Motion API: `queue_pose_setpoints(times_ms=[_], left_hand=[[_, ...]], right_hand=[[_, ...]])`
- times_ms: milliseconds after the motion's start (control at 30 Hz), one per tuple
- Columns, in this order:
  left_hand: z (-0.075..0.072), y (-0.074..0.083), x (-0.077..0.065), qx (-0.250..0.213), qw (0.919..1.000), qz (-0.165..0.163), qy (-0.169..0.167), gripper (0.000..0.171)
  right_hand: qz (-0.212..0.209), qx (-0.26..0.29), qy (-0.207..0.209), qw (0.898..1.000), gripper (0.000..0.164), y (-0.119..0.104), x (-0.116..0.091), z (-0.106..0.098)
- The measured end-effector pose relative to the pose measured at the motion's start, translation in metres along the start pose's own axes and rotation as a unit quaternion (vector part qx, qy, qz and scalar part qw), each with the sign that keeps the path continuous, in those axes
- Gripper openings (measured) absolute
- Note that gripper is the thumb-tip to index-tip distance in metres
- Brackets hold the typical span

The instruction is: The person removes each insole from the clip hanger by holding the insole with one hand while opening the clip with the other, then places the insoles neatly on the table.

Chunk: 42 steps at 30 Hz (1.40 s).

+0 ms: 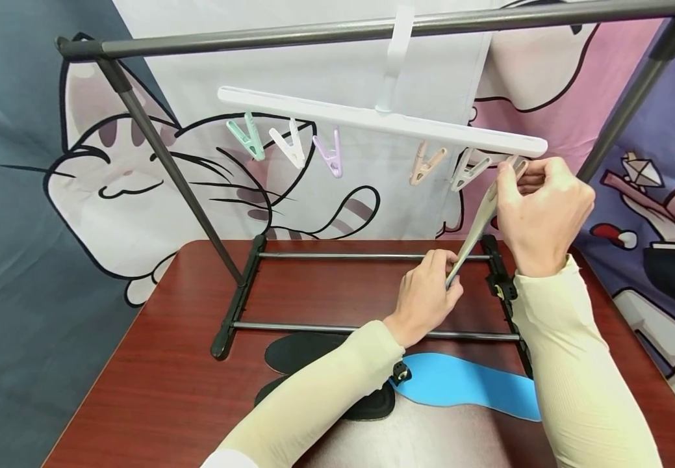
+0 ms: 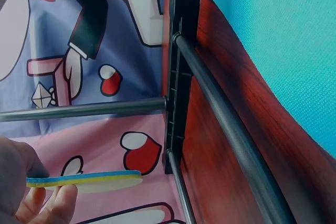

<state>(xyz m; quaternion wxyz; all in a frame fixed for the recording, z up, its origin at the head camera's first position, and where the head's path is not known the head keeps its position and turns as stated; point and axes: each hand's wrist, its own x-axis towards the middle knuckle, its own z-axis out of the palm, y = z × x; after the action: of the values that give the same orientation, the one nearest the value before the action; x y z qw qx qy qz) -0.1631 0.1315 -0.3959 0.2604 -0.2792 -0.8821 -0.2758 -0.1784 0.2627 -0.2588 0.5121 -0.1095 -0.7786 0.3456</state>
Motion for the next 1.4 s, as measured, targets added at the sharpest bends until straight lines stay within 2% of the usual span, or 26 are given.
queue_pose_setpoints(times_ms=[400,467,633,667,833,1067,1300,1400], left_hand=[[-0.002,0.0,-0.002,0.003,1.0,0.002,0.008,0.031],[-0.001,0.0,-0.003,0.006,0.9999,0.002,0.008,0.031],[0.001,-0.002,-0.005,0.017,0.9998,-0.002,0.008,0.032],[0.001,-0.002,-0.006,0.018,0.9998,-0.004,0.007,0.032],[-0.001,-0.003,-0.011,0.018,0.9997,-0.013,-0.011,0.031],[-0.01,-0.006,-0.02,0.006,0.9979,-0.048,-0.043,0.03],[-0.021,-0.011,-0.028,-0.021,0.9973,-0.032,-0.063,0.018],[-0.023,-0.012,-0.032,-0.028,0.9971,-0.029,-0.064,0.019]], right_hand=[[-0.009,0.008,0.0,1.0,0.033,-0.004,0.002,-0.003],[-0.021,0.011,0.002,1.0,0.03,-0.001,0.003,-0.003],[-0.036,0.002,0.002,0.999,0.029,0.001,0.008,-0.005],[-0.028,-0.004,0.0,1.0,0.032,-0.001,0.008,-0.006],[-0.02,-0.015,-0.002,1.0,0.034,-0.007,0.006,-0.008],[-0.017,-0.012,-0.003,1.0,0.037,-0.004,0.004,-0.01],[-0.02,-0.016,-0.002,1.0,0.04,0.003,0.005,-0.01],[-0.019,-0.02,-0.003,1.0,0.04,0.006,0.006,-0.01]])
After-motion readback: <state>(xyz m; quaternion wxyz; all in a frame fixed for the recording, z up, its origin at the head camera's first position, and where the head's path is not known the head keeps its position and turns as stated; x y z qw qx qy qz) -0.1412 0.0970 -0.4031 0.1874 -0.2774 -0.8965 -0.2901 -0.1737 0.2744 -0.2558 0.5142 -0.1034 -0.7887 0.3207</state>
